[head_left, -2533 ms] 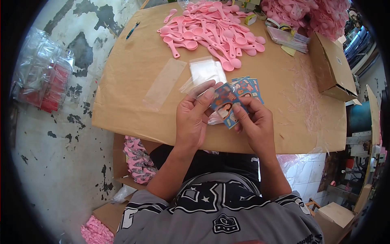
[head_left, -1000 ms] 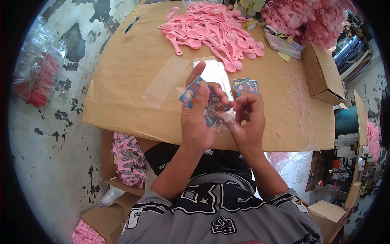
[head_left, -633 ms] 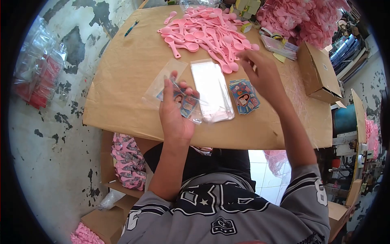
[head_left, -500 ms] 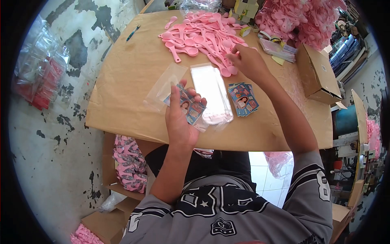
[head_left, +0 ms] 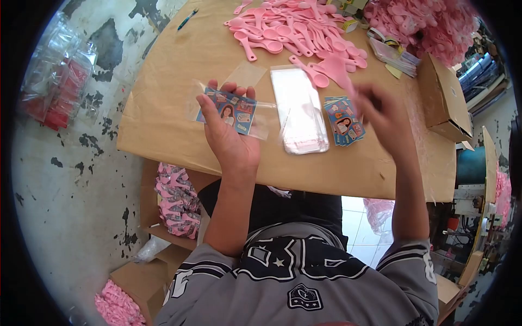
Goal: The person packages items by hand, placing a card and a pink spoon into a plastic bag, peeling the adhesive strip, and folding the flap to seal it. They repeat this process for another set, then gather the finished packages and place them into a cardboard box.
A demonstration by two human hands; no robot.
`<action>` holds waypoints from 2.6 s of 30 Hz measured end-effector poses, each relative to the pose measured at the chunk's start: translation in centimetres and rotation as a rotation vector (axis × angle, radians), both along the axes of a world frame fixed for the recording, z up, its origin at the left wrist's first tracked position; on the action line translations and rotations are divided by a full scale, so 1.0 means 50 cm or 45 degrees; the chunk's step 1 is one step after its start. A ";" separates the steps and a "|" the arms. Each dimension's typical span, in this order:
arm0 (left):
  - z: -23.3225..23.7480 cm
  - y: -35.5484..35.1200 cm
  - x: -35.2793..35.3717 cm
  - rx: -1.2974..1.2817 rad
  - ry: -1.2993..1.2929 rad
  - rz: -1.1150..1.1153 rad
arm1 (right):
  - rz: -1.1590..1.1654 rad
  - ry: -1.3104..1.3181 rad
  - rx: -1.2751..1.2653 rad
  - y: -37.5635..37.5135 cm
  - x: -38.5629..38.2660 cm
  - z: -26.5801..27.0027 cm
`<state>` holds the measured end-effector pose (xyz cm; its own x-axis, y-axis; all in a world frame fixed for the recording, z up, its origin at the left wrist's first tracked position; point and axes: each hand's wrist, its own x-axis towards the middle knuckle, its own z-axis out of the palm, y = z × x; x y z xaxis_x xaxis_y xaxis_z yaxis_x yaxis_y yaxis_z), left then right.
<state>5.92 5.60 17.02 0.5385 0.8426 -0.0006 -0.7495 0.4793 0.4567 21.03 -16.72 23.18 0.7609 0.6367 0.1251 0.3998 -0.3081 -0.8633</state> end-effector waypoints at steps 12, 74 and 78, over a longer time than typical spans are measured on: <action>0.006 -0.071 0.001 0.154 0.068 -0.377 | 0.151 0.592 0.423 0.011 -0.197 -0.070; 0.053 -0.137 -0.043 1.050 0.570 -0.961 | -0.465 -0.697 0.439 0.014 -0.098 -0.050; 0.062 -0.129 -0.046 0.903 0.598 -0.943 | -0.609 -0.250 0.978 -0.033 -0.045 -0.042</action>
<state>3.61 -0.84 20.11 0.9783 0.2064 0.0168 -0.0703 0.2546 0.9645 18.80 -18.37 21.07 0.8419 -0.0508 0.5373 0.5383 0.1511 -0.8291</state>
